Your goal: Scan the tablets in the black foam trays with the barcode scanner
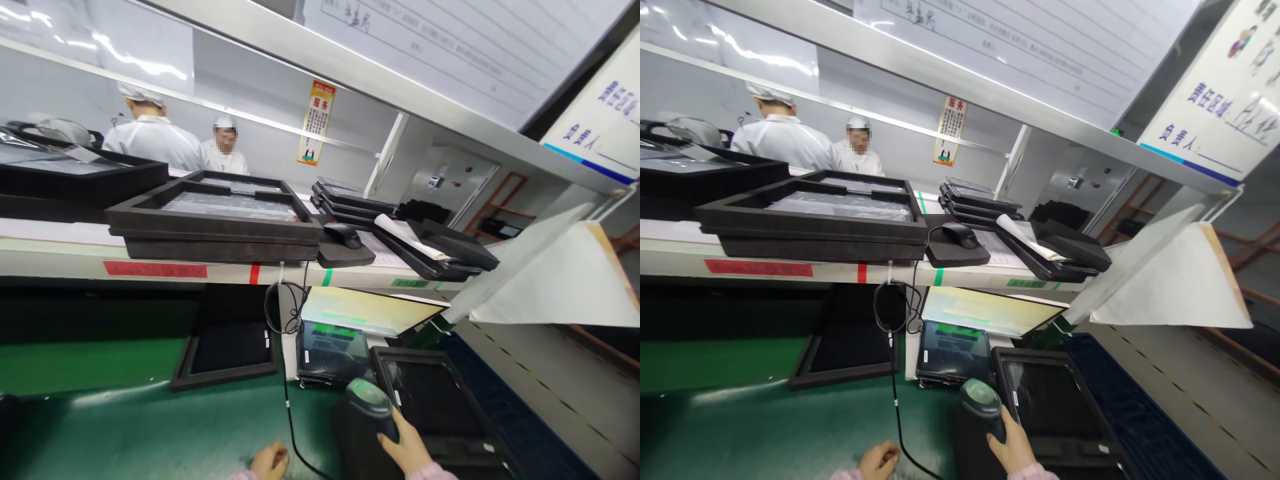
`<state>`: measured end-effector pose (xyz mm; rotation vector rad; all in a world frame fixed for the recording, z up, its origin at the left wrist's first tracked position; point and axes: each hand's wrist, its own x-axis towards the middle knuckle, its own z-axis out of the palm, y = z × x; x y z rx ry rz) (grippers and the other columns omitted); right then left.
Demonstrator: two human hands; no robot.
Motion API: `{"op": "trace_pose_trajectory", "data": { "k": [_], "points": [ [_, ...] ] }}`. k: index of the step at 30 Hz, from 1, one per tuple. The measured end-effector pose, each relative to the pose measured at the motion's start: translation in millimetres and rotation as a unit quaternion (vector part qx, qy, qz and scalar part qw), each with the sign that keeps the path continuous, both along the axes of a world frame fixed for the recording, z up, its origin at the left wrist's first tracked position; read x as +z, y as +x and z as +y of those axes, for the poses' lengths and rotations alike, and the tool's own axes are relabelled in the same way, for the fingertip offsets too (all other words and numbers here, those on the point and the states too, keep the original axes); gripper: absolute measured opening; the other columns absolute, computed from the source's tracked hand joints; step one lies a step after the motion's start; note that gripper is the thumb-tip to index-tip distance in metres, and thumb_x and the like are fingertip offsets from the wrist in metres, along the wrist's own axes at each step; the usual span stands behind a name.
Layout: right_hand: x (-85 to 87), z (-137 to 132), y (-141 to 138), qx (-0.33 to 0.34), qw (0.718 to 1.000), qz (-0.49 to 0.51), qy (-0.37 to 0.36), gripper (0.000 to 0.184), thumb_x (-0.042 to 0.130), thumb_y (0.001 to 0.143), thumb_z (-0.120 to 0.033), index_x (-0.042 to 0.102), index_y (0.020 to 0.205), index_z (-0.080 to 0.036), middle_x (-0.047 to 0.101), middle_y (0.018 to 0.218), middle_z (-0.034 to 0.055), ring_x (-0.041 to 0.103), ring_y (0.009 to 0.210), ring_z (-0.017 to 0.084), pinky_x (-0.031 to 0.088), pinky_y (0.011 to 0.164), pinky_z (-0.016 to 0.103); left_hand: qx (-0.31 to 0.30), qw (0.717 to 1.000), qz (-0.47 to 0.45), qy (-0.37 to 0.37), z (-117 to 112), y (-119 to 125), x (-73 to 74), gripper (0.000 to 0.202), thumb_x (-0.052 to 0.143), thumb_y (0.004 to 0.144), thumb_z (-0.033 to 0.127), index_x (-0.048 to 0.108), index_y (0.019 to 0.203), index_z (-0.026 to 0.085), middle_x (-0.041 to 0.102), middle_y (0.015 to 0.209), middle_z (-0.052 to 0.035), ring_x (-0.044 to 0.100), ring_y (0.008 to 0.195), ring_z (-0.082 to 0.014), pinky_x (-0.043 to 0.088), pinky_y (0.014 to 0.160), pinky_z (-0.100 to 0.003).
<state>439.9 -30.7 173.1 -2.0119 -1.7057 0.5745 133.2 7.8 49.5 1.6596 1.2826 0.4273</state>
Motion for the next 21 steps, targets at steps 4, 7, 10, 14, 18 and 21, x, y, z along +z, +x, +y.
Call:
{"op": "trace_pose_trajectory", "data": {
  "k": [4,7,10,14,18,21],
  "points": [
    [75.0,44,-20,0.205,0.974,-0.102,-0.002,0.052,0.047,0.057,-0.017,0.057,0.108,-0.02,0.063,0.108,0.01,0.057,0.106,0.027,0.045,0.09,0.037,0.012,1.0,-0.008,-0.012,5,6,-12.6,0.022,0.038,0.082,0.02,0.06,0.083,0.016,0.067,0.073,-0.0034,0.062,0.072,-0.0139,0.043,0.067,-0.022],
    [103.8,87,-37,0.268,0.945,-0.173,-0.066,0.052,0.051,0.051,-0.015,0.062,0.102,-0.02,0.065,0.099,0.0077,0.06,0.095,0.028,0.047,0.081,0.037,0.023,0.999,-0.031,-0.007,17,17,-18.9,0.027,0.032,0.085,0.022,0.057,0.079,0.018,0.064,0.071,-0.001,0.059,0.07,-0.0118,0.041,0.067,-0.021],
    [107.2,124,-45,0.309,0.932,-0.163,-0.101,0.043,0.054,0.051,-0.016,0.065,0.093,-0.018,0.066,0.091,0.0058,0.062,0.088,0.025,0.047,0.076,0.032,0.045,0.997,-0.058,-0.008,25,26,-22.4,0.028,0.029,0.087,0.026,0.055,0.079,0.019,0.061,0.069,-0.0007,0.057,0.066,-0.0113,0.04,0.063,-0.02],
    [95.1,153,-43,0.344,0.925,-0.112,-0.113,0.036,0.059,0.053,-0.02,0.066,0.088,-0.015,0.066,0.08,0.0033,0.062,0.078,0.021,0.047,0.069,0.027,0.074,0.994,-0.083,-0.013,30,32,-25.1,0.024,0.032,0.086,0.026,0.051,0.072,0.019,0.059,0.064,-0.0007,0.057,0.064,-0.0119,0.04,0.061,-0.02],
    [83.2,164,-40,0.337,0.925,-0.13,-0.121,0.033,0.062,0.052,-0.022,0.067,0.084,-0.017,0.066,0.08,0.0021,0.062,0.077,0.021,0.046,0.068,0.026,0.1,0.99,-0.095,-0.03,37,35,-23.4,0.029,0.027,0.088,0.03,0.048,0.071,0.019,0.062,0.07,-0.0035,0.059,0.061,-0.0117,0.043,0.059,-0.02],
    [79.9,165,-39,0.323,0.929,-0.139,-0.114,0.033,0.061,0.051,-0.02,0.067,0.083,-0.017,0.065,0.081,0.002,0.062,0.079,0.021,0.046,0.069,0.027,0.107,0.99,-0.093,-0.024,49,39,-17.3,0.027,0.03,0.088,0.027,0.05,0.072,0.019,0.062,0.07,-0.0024,0.059,0.06,-0.0112,0.044,0.06,-0.02]
  ]
}}
